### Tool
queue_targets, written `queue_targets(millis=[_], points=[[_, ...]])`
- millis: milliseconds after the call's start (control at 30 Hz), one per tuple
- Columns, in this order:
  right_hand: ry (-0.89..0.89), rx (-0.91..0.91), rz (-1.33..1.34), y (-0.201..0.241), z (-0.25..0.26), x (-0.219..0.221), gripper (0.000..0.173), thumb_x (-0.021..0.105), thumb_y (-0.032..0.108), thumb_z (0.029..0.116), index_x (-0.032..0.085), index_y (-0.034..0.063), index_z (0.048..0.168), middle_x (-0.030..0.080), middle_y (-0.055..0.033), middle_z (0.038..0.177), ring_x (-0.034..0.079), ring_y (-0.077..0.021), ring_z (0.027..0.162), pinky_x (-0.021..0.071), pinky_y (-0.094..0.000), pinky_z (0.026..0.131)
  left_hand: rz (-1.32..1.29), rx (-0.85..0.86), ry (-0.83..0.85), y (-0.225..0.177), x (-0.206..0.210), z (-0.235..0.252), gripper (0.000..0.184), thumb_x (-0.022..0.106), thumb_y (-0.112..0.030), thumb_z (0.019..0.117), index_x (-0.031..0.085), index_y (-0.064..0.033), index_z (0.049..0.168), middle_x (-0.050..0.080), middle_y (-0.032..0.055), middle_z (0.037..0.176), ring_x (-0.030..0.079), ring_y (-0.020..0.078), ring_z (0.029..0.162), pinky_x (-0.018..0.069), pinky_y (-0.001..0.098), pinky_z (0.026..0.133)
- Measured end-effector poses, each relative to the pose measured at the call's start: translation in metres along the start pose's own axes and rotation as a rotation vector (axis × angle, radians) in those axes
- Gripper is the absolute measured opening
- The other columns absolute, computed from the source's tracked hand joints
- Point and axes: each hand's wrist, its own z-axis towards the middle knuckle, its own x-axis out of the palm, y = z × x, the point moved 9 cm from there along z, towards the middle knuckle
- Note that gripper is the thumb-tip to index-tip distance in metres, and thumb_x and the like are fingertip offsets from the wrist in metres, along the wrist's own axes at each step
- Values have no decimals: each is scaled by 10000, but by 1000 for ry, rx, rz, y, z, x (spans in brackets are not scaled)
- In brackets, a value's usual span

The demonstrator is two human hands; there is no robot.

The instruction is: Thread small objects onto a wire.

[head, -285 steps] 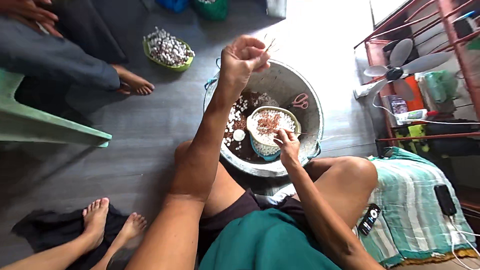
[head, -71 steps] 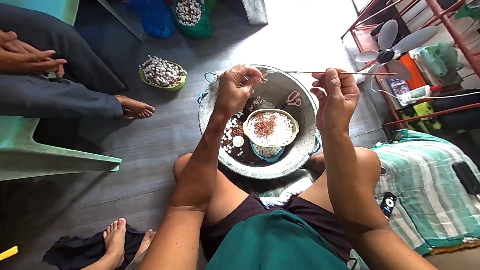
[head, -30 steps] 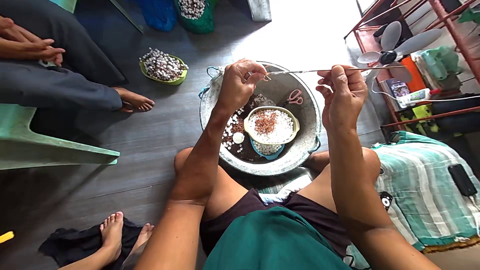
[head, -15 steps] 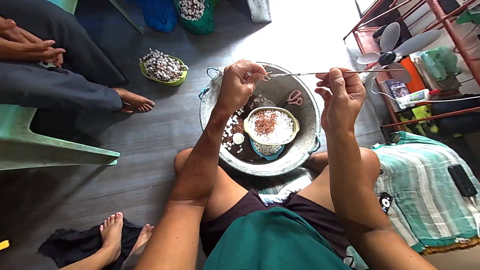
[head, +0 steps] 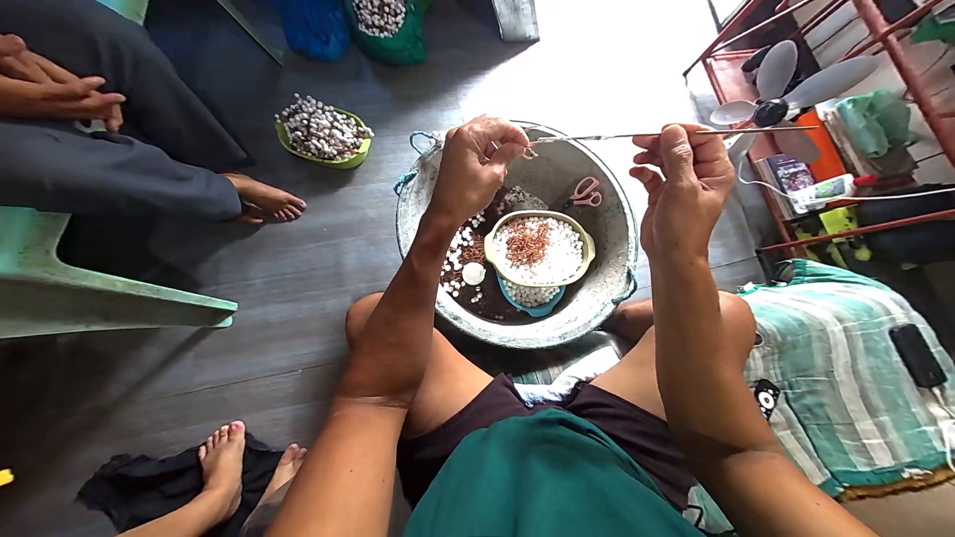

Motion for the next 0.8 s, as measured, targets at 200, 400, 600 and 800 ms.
queue_targets(millis=[200, 400, 600, 800], points=[[-19, 15, -24, -5, 1, -2, 160, 509, 103, 1078, 648, 24, 1067, 758, -100, 974, 728, -185, 841, 606, -322, 717, 20, 14, -7, -1, -2, -1, 101, 664, -86, 973, 761, -80, 1001, 669, 22, 907, 591, 52, 653, 518, 208, 589], [-7, -1, -27, 2, -1, -6, 163, 494, 105, 1080, 640, 33, 1073, 749, -93, 987, 720, -189, 859, 601, -332, 733, 50, -7, -7, 1, -3, -1, 111, 657, -103, 978, 762, -92, 1011, 696, 15, 938, 607, 52, 667, 526, 217, 605], [284, -5, -341, -37, -68, 21, 199, 563, 120, 1055, 655, -5, 1179, 732, -45, 1046, 704, -109, 905, 604, -301, 796, -346, -244, -77, 24, -15, 2, 128, 611, -40, 995, 669, 19, 1093, 720, 75, 957, 693, 149, 705, 613, 312, 620], [647, -5, -685, -180, -186, 91, 183, 632, 172, 1023, 762, 94, 1125, 741, -93, 1034, 715, -222, 906, 599, -425, 781, -782, -462, -187, 36, -10, -2, 125, 555, -35, 1038, 643, 54, 1043, 700, 134, 924, 688, 186, 709, 616, 315, 658]])
